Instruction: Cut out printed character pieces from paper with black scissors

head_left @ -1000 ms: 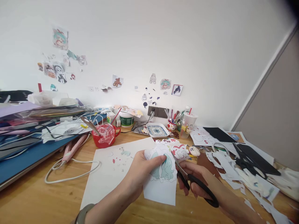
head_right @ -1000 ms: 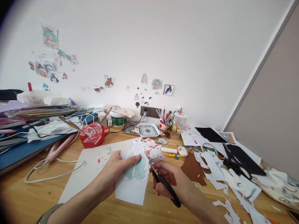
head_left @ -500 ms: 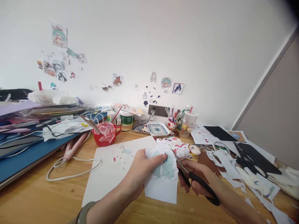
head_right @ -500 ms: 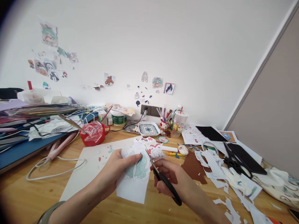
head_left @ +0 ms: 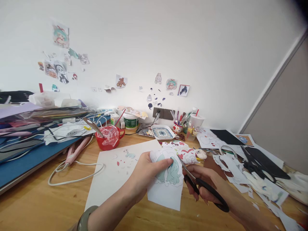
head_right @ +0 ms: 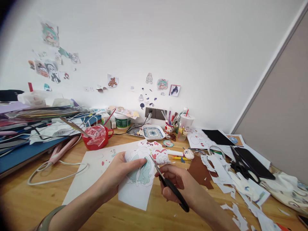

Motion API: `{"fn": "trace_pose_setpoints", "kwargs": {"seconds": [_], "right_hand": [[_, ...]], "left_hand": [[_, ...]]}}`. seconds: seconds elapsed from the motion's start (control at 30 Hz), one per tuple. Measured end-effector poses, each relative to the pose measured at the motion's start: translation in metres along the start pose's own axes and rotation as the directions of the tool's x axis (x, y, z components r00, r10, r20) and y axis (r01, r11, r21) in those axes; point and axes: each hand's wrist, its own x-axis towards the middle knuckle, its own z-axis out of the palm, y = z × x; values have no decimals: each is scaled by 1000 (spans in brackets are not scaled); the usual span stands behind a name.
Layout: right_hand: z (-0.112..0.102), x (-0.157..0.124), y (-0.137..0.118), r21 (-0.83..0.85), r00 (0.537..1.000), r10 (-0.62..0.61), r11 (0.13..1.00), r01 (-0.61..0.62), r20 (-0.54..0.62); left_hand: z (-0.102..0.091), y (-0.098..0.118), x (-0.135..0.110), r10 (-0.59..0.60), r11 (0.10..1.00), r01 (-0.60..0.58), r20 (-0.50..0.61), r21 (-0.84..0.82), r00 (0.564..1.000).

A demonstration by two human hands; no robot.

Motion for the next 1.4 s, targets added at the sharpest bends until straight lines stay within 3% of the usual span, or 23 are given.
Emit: {"fn": "trace_pose_setpoints", "kwargs": {"seconds": [0.43, 0.87, 1.17, 1.4], "right_hand": [[-9, 0, 27, 80, 999, 28, 996, -31, 37], [-13, 0, 35, 60, 995, 9, 998, -15, 100], [-10, -2, 29, 78, 994, 32, 996, -41, 102], [-8, -3, 23, 89, 994, 32, 995, -41, 100]], "left_hand": [[-7, 8, 2, 29, 994, -40, 108, 103, 994], [-14, 14, 4, -32, 964, -3, 126, 266, 991], [-18, 15, 5, -55, 936, 11, 114, 352, 992], [-16, 16, 5, -51, 955, 16, 111, 295, 992]]}}
